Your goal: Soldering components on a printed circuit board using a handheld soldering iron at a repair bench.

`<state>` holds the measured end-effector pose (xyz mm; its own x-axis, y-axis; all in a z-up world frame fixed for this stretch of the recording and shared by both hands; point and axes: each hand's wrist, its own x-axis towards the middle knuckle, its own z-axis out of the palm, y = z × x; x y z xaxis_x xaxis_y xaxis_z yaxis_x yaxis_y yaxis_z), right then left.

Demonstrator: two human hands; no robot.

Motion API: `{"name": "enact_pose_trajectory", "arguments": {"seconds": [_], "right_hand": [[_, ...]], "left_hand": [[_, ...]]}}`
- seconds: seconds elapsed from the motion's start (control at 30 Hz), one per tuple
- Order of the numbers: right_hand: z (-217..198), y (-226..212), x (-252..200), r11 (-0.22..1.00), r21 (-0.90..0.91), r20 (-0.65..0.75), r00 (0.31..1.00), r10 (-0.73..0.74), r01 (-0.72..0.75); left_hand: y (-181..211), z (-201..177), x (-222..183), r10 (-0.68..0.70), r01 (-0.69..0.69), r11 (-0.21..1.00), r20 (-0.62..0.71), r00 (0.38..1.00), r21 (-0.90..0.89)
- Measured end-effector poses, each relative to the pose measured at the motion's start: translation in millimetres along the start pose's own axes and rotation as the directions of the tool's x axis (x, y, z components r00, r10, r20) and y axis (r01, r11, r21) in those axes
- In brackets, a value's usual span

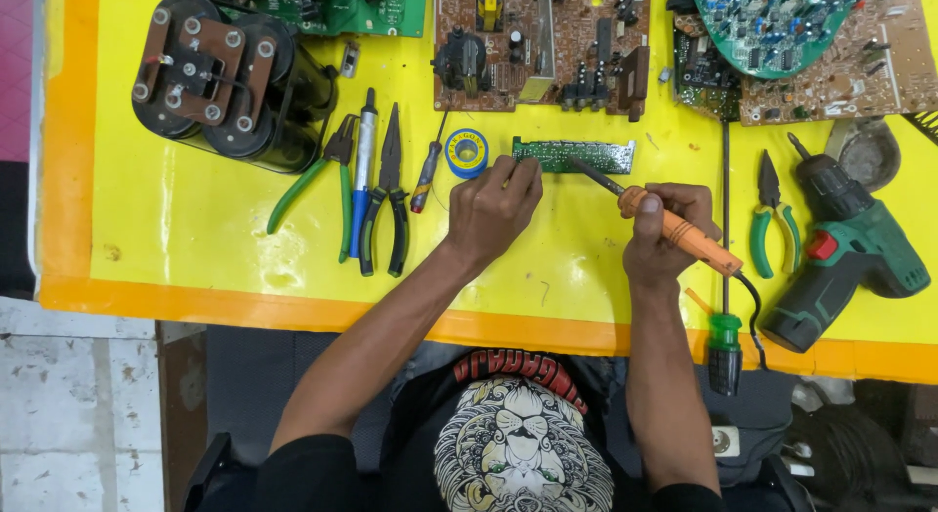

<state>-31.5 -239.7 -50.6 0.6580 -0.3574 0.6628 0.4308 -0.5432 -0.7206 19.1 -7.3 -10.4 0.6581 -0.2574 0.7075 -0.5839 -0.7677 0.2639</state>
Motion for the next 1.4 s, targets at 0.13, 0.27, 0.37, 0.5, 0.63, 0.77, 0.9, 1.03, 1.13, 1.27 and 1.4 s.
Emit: {"name": "enact_pose_trajectory", "arguments": {"seconds": [0.13, 0.27, 0.37, 0.5, 0.63, 0.77, 0.9, 1.03, 1.13, 1.27, 1.4], "right_hand": [[2.0, -4.3, 2.0, 0.999, 0.042, 0.002, 1.000, -0.004, 0.004], [4.2, -4.5, 1.6, 0.999, 0.046, 0.004, 1.000, -0.019, 0.019], [3.5, -2.0, -1.9, 1.000, 0.017, 0.006, 1.000, -0.019, 0.019], [9.8, -8.9, -3.6, 1.000, 0.029, 0.037, 0.999, -0.008, 0.007], [10.1, -11.8, -5.0, 0.999, 0.028, 0.055, 0.998, -0.026, 0.024], [10.4, -12.1, -5.5, 0.999, 0.015, 0.067, 0.997, -0.035, 0.034], [10.8, -16.3, -5.0, 0.999, 0.037, 0.084, 0.996, -0.036, 0.033], [11.3, -17.9, -3.2, 0.999, 0.045, 0.087, 0.996, -0.033, 0.029], [10.7, -16.7, -4.4, 0.999, 0.031, 0.086, 0.995, -0.040, 0.038], [10.8, -15.7, -4.6, 0.998, 0.030, 0.089, 0.995, -0.049, 0.047], [11.9, -20.5, -3.0, 0.998, 0.029, 0.084, 0.995, -0.049, 0.047]], "left_hand": [[0.0, -1.7, -0.3, -0.012, 0.012, 1.000, 0.013, 1.000, 0.000], [-2.2, 3.7, -4.8, -0.004, 0.004, 1.000, 0.001, 1.000, 0.016], [-3.0, 6.3, -6.1, 0.006, -0.006, 1.000, -0.004, 1.000, 0.027], [-3.0, 5.2, -7.2, 0.013, -0.013, 0.999, -0.001, 1.000, 0.049], [-3.3, 4.3, -6.3, 0.010, -0.009, 0.999, -0.009, 1.000, 0.051], [-3.1, 4.0, -5.9, 0.000, 0.001, 0.999, -0.009, 1.000, 0.039], [-3.8, 7.3, -8.5, -0.007, 0.007, 1.000, 0.006, 1.000, 0.026], [-2.5, 2.6, -4.5, -0.018, 0.018, 1.000, 0.005, 1.000, 0.008], [-2.8, 4.8, -6.6, -0.012, 0.012, 0.999, 0.005, 1.000, 0.030], [-2.8, 5.6, -7.5, -0.013, 0.013, 0.999, 0.011, 1.000, 0.030], [-2.6, 5.2, -6.4, -0.011, 0.011, 1.000, 0.030, 0.999, 0.019]]}}
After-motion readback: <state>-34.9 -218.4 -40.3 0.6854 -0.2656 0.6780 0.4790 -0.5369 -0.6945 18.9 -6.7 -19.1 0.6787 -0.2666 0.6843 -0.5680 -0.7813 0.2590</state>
